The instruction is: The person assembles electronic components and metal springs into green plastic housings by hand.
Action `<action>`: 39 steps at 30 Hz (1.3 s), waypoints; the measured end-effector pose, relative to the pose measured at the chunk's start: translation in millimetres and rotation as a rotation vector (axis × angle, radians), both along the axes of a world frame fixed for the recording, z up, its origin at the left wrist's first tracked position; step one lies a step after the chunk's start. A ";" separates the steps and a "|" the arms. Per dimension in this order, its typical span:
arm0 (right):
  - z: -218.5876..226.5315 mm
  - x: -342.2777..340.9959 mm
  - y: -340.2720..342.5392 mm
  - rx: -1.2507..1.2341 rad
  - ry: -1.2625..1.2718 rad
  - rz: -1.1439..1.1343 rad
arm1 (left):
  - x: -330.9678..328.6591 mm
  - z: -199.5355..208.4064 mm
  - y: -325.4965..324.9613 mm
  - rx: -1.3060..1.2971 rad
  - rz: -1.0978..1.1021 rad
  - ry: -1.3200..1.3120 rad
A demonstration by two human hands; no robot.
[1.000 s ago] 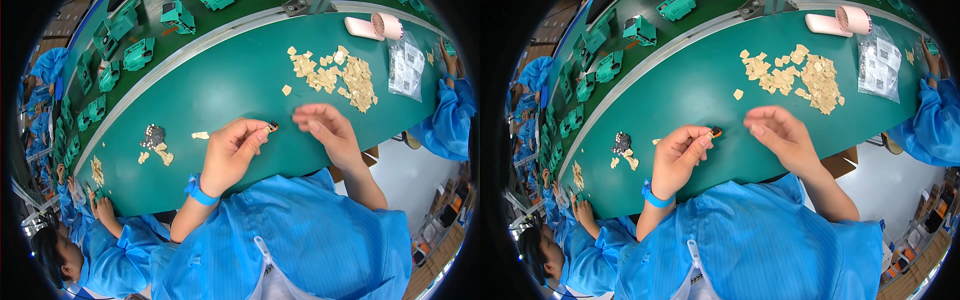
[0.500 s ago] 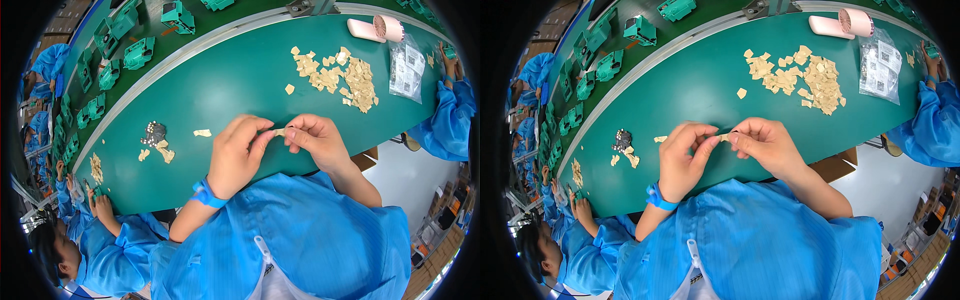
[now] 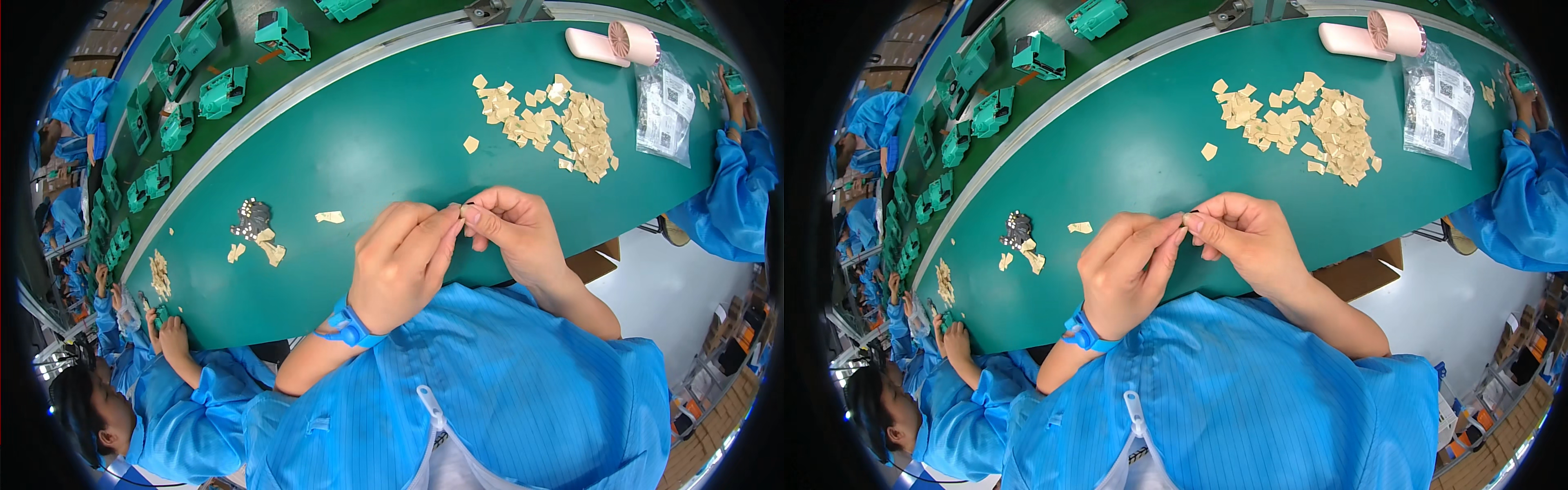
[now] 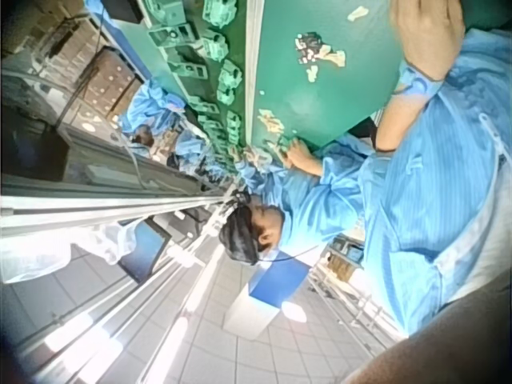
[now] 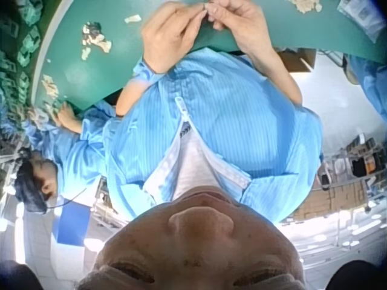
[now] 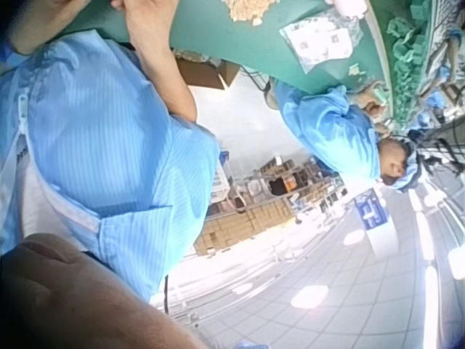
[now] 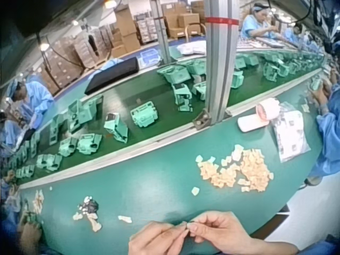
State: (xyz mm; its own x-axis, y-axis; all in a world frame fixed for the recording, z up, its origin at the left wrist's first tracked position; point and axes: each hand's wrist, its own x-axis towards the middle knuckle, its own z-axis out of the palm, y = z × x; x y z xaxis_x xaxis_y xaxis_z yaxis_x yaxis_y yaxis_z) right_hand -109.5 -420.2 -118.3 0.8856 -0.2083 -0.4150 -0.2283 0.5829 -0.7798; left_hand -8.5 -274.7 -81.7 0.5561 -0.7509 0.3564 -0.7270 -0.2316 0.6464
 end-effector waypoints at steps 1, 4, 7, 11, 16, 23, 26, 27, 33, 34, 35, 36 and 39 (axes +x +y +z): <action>-0.1 0.4 0.3 0.018 -0.011 -0.008 | -1.7 -1.3 -1.0 -0.014 0.012 0.073; -3.6 -1.8 -1.4 0.046 -0.033 -0.010 | -4.2 1.0 -1.6 0.007 0.020 0.207; -4.8 -2.5 -2.6 0.054 -0.046 0.002 | -3.7 1.7 -2.3 0.013 0.024 0.255; -2.5 -0.5 0.4 -0.045 -0.008 0.015 | -1.6 0.1 -5.3 0.016 0.037 0.150; -1.6 -2.9 -1.0 -0.140 0.006 0.024 | 4.2 -4.6 -7.8 0.048 0.008 -0.060; -3.1 -19.0 -26.8 -0.279 -0.012 -0.214 | 20.8 -9.1 -27.7 -0.019 0.188 0.447; 0.7 -23.1 -37.0 -0.472 -0.033 -0.374 | 27.8 -22.8 -46.9 -0.008 0.103 0.416; 1.4 -23.9 -39.4 -0.488 -0.063 -0.397 | 31.2 -30.6 -50.1 0.064 0.053 0.337; 6.8 -20.6 -47.5 -1.258 -0.212 -0.333 | 33.7 -35.7 -48.9 0.019 0.004 0.302; 6.8 -17.9 -49.0 -1.259 -0.209 -0.334 | 32.8 -34.4 -45.6 0.019 0.001 0.303; 6.8 -14.2 -51.0 -1.411 -0.297 -0.321 | 31.6 -29.3 -43.0 0.043 0.004 0.414; 7.0 -10.3 -52.7 -1.561 -0.387 -0.305 | 31.0 -24.4 -40.6 0.067 0.008 0.525; 11.2 3.3 -58.4 -1.792 -0.553 -0.275 | 33.6 -13.1 -34.7 0.082 -0.053 0.600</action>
